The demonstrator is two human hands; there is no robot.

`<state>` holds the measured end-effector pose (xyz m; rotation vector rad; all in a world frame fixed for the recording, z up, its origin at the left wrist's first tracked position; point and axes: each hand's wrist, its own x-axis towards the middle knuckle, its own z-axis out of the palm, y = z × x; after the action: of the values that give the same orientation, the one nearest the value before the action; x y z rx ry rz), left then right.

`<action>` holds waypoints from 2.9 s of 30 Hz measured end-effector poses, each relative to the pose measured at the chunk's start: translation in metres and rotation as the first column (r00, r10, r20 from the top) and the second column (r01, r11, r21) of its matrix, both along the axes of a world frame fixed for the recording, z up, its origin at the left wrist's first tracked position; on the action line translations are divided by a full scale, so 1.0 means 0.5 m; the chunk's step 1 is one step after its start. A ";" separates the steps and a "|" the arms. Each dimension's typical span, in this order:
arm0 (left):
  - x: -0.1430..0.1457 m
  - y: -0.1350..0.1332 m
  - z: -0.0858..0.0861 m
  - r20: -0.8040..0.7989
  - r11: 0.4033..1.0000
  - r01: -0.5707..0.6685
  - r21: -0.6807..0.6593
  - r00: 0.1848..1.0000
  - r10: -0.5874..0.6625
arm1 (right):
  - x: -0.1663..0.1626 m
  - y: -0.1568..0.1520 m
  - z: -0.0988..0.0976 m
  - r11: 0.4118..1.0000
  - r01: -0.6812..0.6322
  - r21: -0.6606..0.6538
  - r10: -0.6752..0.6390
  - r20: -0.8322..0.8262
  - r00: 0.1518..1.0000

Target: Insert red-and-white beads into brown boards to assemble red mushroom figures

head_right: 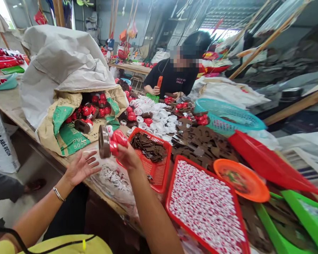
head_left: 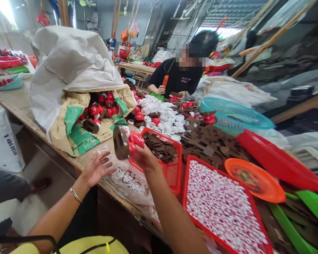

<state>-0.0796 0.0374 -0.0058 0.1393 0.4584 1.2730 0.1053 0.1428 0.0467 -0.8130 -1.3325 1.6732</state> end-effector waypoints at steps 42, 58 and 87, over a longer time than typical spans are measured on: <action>0.153 -0.106 0.008 0.097 0.967 0.068 -0.248 0.994 -0.044 | 0.095 -0.383 -0.048 0.490 -0.155 0.858 -0.588 0.457 0.667; 0.128 -0.153 0.054 -0.241 0.956 0.287 0.066 0.934 -0.263 | 0.176 -0.339 -0.016 0.916 0.097 0.390 -0.238 0.333 0.912; 0.177 -0.112 0.055 -0.187 0.839 0.181 -0.513 0.931 -0.315 | 0.550 -0.155 -0.069 0.660 0.749 0.061 -0.687 0.453 0.568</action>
<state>0.0088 -0.0187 0.0214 -0.0613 0.9523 0.8477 0.3803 0.0652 0.0121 -1.6471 -0.9296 0.9291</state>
